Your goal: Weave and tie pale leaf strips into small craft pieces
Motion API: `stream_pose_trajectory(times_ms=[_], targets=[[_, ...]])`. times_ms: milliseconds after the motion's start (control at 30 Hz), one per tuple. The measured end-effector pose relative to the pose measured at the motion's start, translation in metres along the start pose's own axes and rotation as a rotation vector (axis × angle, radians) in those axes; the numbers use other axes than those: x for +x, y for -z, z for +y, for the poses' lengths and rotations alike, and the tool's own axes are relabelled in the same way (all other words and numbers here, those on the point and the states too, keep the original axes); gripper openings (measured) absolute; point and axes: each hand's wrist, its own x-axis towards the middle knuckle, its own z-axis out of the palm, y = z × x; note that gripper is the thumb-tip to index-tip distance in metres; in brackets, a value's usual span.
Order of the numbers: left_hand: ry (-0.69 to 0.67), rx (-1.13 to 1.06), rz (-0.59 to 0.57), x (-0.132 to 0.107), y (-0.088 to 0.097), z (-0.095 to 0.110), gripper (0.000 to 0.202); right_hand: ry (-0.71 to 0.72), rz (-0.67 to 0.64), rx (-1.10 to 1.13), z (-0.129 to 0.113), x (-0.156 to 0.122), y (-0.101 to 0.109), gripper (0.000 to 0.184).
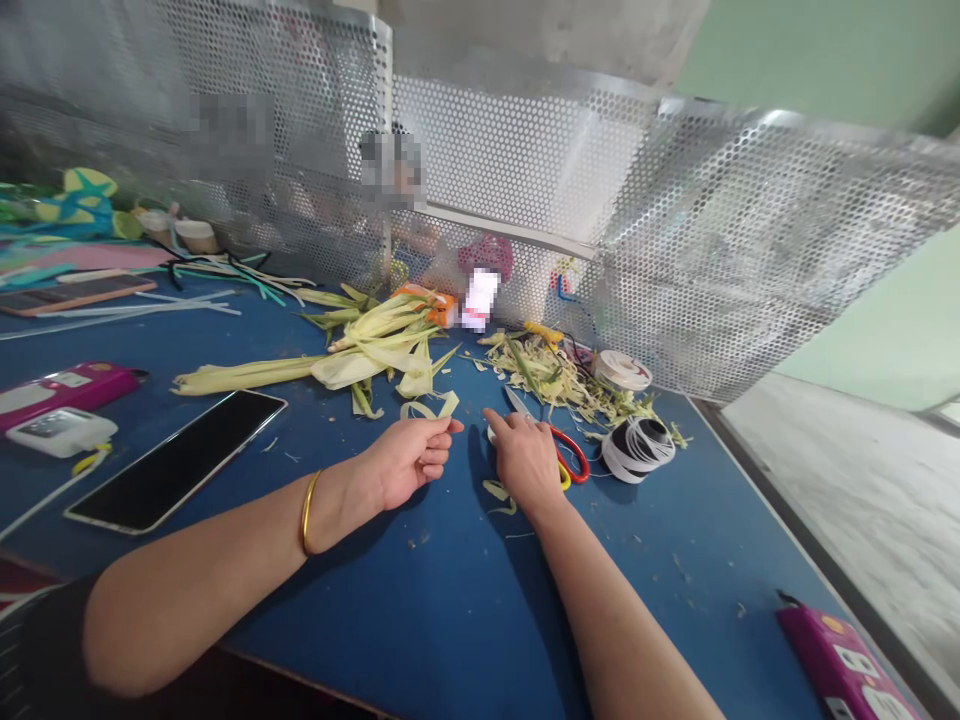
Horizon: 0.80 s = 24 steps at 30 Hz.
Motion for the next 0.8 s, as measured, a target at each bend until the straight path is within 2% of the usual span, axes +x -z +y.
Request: stream_pose_trajectory(times_ms=[133, 267, 367, 500, 567, 700, 800], targets=[[0.017, 0.012, -0.014, 0.0, 0.0, -0.004, 0.025, 0.085, -0.04, -0.033, -0.001, 0.002, 0.002, 0.043], [0.02, 0.005, -0.021, 0.001, 0.002, -0.005, 0.026, 0.067, 0.013, 0.067, 0.0, 0.0, 0.001, 0.037], [0.028, -0.007, -0.027, 0.003, 0.003, -0.005, 0.026, -0.08, 0.132, 0.309, 0.002, -0.003, 0.003, 0.033], [0.041, -0.031, -0.041, 0.005, 0.003, -0.005, 0.024, -0.406, 0.384, 0.724, 0.001, -0.007, 0.016, 0.026], [0.071, -0.032, -0.058, 0.004, 0.002, -0.006, 0.023, -0.477, 0.495, 0.862, -0.002, -0.008, 0.024, 0.026], [0.139, -0.031, -0.121, 0.0, -0.001, -0.007, 0.028, -0.401, 0.609, 1.05, -0.011, -0.01, 0.035, 0.037], [0.135, -0.043, -0.139, -0.003, -0.002, -0.006, 0.028, -0.352, 0.662, 1.013, -0.016, -0.014, 0.037, 0.026]])
